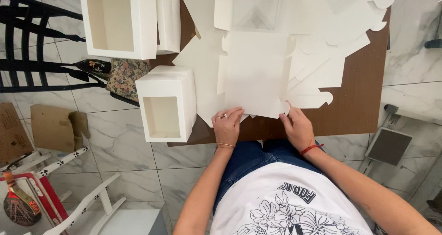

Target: Folding cardboard templates into 3D boxes

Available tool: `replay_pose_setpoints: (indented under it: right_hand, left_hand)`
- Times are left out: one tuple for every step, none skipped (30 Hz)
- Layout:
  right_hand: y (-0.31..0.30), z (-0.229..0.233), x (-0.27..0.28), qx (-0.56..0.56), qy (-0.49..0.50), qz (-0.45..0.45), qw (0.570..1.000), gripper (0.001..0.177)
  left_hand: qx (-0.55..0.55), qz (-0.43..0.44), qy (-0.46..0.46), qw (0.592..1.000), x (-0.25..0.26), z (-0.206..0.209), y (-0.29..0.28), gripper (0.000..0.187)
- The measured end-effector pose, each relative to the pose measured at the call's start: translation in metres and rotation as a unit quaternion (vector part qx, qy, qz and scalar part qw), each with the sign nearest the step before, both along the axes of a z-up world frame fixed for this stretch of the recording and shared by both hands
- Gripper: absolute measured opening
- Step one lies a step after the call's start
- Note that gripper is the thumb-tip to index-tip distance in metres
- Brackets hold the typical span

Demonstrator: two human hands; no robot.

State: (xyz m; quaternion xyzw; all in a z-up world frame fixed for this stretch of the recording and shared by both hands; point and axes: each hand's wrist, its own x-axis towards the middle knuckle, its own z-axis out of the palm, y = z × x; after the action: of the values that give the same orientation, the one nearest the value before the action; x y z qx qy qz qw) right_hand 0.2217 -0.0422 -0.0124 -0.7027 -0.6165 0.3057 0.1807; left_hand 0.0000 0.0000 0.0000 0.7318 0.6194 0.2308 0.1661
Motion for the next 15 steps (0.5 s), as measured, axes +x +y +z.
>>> replay_pose_setpoints:
  right_hand:
    - [-0.011,-0.023,0.010,-0.014,-0.016,-0.063,0.998,0.020]
    - [-0.008,-0.021,0.013,-0.016,-0.018,-0.063,0.998,0.020]
    - [-0.006,-0.019,0.013,-0.045,-0.027,-0.108,0.993,0.024]
    - [-0.004,-0.017,0.014,-0.074,-0.036,-0.153,0.985,0.030]
    - [-0.002,-0.017,0.015,-0.075,-0.034,-0.151,0.985,0.030]
    - [0.001,-0.017,0.016,-0.084,-0.013,-0.206,0.975,0.018]
    - [0.003,-0.017,0.018,-0.092,0.007,-0.261,0.961,0.016]
    - [0.005,-0.015,0.017,-0.092,0.008,-0.260,0.961,0.016]
    - [0.007,-0.013,0.017,-0.043,0.016,-0.250,0.967,0.021]
    - [0.010,-0.011,0.018,0.006,0.025,-0.239,0.971,0.030]
    - [0.012,-0.002,0.012,0.007,0.023,-0.241,0.970,0.030]
    - [0.014,0.007,0.005,0.026,0.014,-0.163,0.986,0.040]
    - [0.015,0.017,-0.001,0.045,0.004,-0.083,0.996,0.049]
    - [0.015,0.022,-0.008,0.044,0.001,-0.085,0.995,0.049]
    - [0.015,0.028,-0.014,0.044,0.000,0.015,0.999,0.057]
  left_hand:
    - [-0.027,0.037,-0.120,0.992,-0.001,0.001,0.001,0.007]
    - [-0.029,0.037,-0.121,0.992,-0.002,-0.009,0.000,0.007]
    - [-0.060,0.170,-0.160,0.971,-0.005,-0.018,-0.002,0.015]
    - [-0.088,0.300,-0.194,0.930,-0.008,-0.027,-0.005,0.030]
    - [-0.087,0.302,-0.193,0.929,-0.011,-0.022,-0.002,0.030]
    - [-0.104,0.309,-0.183,0.928,-0.013,-0.016,0.000,0.037]
    - [-0.121,0.314,-0.173,0.926,-0.014,-0.010,0.004,0.047]
    - [-0.120,0.315,-0.172,0.925,-0.014,-0.002,0.004,0.047]
    - [-0.117,0.197,-0.122,0.966,-0.013,0.007,0.005,0.040]
    - [-0.111,0.076,-0.070,0.988,-0.011,0.015,0.006,0.035]
    - [-0.111,0.073,-0.071,0.989,-0.008,0.007,0.001,0.035]
    - [-0.093,0.007,0.010,0.996,-0.005,-0.001,-0.003,0.042]
    - [-0.075,-0.058,0.091,0.991,-0.001,-0.009,-0.010,0.050]
    - [-0.075,-0.061,0.089,0.991,0.002,-0.004,-0.008,0.050]
    - [-0.073,-0.067,0.110,0.989,0.005,0.000,-0.007,0.050]
